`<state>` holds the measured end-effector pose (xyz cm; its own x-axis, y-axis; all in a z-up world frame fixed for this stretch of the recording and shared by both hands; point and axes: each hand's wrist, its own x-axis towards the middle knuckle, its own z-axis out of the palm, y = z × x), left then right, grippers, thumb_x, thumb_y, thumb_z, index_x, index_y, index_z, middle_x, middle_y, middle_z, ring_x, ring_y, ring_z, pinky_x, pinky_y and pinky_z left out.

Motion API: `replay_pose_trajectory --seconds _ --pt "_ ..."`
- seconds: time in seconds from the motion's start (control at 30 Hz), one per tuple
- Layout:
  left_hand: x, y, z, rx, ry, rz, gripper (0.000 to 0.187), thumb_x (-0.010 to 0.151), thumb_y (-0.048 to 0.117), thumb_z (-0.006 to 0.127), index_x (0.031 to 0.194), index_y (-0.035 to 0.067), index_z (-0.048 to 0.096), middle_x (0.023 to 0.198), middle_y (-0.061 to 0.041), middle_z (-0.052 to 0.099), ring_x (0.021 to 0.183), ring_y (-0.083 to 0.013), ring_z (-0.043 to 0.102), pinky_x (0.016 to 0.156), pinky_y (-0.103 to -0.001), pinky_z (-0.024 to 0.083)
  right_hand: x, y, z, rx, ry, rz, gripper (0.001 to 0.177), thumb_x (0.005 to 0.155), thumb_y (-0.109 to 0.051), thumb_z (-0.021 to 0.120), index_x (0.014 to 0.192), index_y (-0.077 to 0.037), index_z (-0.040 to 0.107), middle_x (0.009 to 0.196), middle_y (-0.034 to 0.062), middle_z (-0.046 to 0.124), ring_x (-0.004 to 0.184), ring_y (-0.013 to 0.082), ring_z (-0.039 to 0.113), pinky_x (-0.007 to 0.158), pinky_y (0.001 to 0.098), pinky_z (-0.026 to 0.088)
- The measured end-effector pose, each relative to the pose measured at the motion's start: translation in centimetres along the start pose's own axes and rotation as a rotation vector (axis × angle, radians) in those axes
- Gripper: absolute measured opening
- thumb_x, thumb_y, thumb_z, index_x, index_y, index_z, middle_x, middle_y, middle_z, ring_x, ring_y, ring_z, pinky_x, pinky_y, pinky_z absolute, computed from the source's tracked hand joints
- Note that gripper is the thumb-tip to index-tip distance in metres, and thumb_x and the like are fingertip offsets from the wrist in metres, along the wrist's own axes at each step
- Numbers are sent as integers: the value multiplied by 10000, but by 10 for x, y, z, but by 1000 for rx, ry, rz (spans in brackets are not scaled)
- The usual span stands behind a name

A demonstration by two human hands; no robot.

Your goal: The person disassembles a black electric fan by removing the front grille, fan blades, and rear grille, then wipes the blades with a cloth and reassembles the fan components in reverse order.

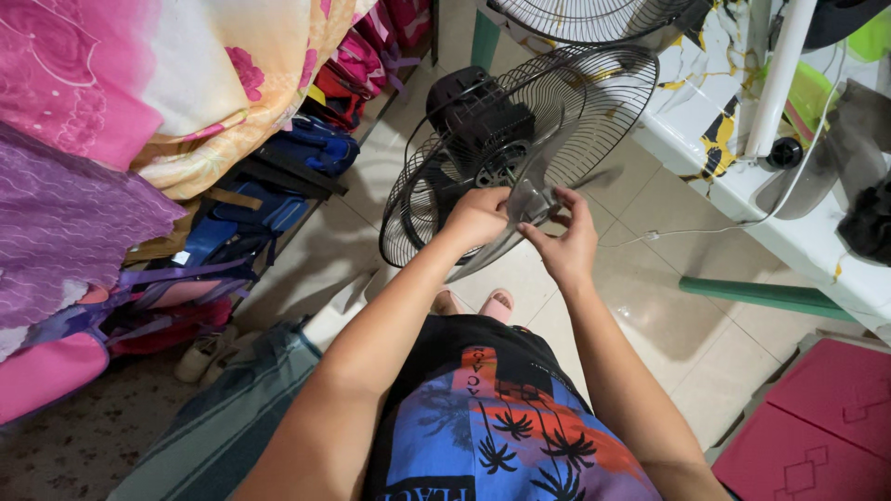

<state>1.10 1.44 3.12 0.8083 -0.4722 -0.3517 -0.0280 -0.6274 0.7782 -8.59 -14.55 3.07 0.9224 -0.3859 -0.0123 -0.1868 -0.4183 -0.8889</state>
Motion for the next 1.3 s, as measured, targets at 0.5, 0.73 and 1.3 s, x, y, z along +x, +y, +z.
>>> replay_pose_trajectory --seconds 0.5,0.73,1.3 --pt "10 19 -7 464 250 726 138 865 120 709 977 189 750 1046 56 709 1130 -195 602 935 -404 520 -7 40 -32 930 -248 492 732 855 -10 721 1495 -187 413 1413 58 545 1241 246 606 972 492 551" --pt "4 36 16 116 212 521 111 881 191 733 989 176 753 1004 -16 693 1024 -256 630 890 -389 535 -15 69 -49 1192 -355 481 764 920 -133 750 1575 -279 385 1340 12 578 1180 213 562 1027 555 480" --pt "-23 73 67 19 137 510 232 864 210 762 1093 231 789 1082 -2 679 1070 -252 592 980 -378 494 -21 80 -106 1496 -351 439 511 1077 -439 495 1460 -106 560 1441 102 610 1260 266 589 926 421 470"
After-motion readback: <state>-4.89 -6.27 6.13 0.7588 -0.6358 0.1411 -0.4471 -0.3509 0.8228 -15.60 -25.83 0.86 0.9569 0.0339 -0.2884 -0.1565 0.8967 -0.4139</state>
